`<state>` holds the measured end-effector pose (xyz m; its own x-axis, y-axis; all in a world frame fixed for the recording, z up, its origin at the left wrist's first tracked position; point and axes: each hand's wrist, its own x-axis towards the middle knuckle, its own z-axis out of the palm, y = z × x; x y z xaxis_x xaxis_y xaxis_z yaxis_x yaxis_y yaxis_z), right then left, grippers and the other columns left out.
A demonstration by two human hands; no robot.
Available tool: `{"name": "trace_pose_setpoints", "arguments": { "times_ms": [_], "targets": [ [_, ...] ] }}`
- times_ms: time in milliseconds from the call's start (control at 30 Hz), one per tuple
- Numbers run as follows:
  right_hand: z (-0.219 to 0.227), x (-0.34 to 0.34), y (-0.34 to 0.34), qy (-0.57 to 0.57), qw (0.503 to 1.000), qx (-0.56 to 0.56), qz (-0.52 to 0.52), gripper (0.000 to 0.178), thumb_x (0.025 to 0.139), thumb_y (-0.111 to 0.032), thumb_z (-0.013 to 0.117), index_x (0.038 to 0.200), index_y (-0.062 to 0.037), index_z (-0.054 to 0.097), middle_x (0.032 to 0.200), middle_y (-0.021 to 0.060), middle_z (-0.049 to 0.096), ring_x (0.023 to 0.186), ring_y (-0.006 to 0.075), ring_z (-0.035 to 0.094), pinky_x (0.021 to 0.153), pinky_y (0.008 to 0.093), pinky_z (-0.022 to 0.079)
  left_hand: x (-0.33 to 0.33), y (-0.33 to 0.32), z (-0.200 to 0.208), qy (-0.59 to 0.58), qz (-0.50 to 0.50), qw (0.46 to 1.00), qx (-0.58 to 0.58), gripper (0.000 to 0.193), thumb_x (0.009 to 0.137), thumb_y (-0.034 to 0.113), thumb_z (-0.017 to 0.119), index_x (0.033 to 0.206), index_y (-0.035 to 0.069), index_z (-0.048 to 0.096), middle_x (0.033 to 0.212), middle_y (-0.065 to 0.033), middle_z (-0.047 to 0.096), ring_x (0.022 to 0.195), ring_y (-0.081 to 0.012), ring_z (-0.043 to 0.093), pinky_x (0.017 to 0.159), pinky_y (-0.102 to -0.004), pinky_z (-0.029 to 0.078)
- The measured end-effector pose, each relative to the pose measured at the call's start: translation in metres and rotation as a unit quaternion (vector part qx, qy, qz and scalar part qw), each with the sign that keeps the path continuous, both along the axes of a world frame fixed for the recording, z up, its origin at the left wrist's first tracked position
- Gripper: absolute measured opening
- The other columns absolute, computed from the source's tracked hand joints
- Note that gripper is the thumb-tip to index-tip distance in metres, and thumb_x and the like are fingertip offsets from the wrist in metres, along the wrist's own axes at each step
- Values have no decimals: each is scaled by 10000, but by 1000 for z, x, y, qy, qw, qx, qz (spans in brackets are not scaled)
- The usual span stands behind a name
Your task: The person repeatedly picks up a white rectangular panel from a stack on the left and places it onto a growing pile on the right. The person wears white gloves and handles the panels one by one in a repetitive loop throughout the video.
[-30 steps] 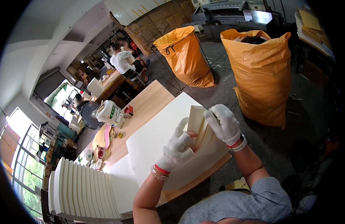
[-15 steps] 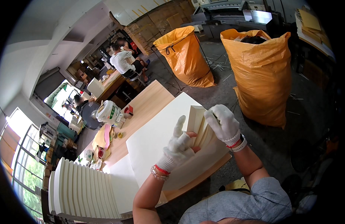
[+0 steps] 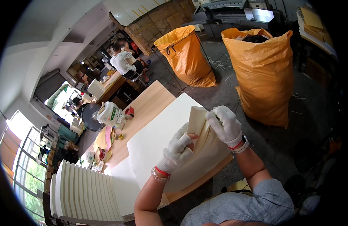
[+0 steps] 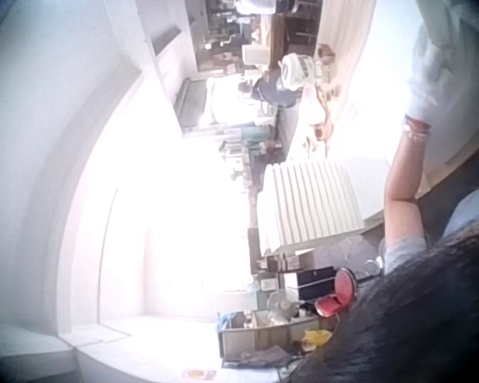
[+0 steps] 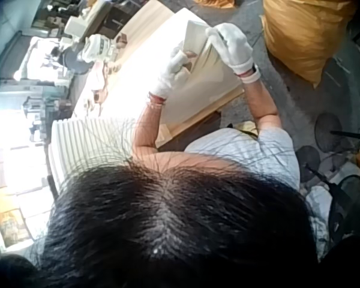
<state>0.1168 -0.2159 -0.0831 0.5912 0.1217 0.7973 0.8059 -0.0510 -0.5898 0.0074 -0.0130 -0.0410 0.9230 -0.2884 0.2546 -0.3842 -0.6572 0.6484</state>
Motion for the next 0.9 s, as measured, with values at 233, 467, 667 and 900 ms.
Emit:
{"name": "trace_pose_setpoints", "arguments": {
  "times_ms": [233, 467, 667, 900],
  "targets": [
    [0, 0, 2, 1, 1000, 13, 1, 176, 968, -110, 633, 856, 27, 641, 769, 131, 614, 699, 268, 617, 659, 375, 486, 4, 0, -15, -98, 37, 993, 46, 467, 694, 39, 889, 1080, 79, 627, 1554, -293, 367, 1156, -392, 657, 901, -381, 571],
    [-1, 0, 1, 7, 1000, 18, 9, 177, 969, -109, 635, 846, 20, 631, 760, 121, 604, 690, 252, 609, 656, 363, 483, 3, -1, -12, -96, 49, 993, 45, 434, 720, -2, 848, 1094, 86, 647, 1584, -306, 330, 1199, -402, 646, 918, -375, 568],
    [-3, 1, 0, -4, 999, 30, 22, 176, 958, -120, 654, 843, 10, 625, 773, 119, 613, 690, 245, 610, 651, 359, 480, -5, -6, 0, -49, 36, 997, 43, 448, 812, -93, 662, 1232, 64, 654, 1499, -250, 463, 1287, -363, 563, 1007, -381, 485],
    [1, -2, 3, 9, 999, 40, 11, 154, 950, -112, 657, 856, 8, 635, 768, 126, 617, 680, 243, 611, 638, 362, 475, -1, -6, 1, -69, -4, 997, 24, 379, 782, -41, 757, 1132, 41, 635, 1468, -240, 499, 1295, -371, 558, 993, -392, 504]
  ]
}}
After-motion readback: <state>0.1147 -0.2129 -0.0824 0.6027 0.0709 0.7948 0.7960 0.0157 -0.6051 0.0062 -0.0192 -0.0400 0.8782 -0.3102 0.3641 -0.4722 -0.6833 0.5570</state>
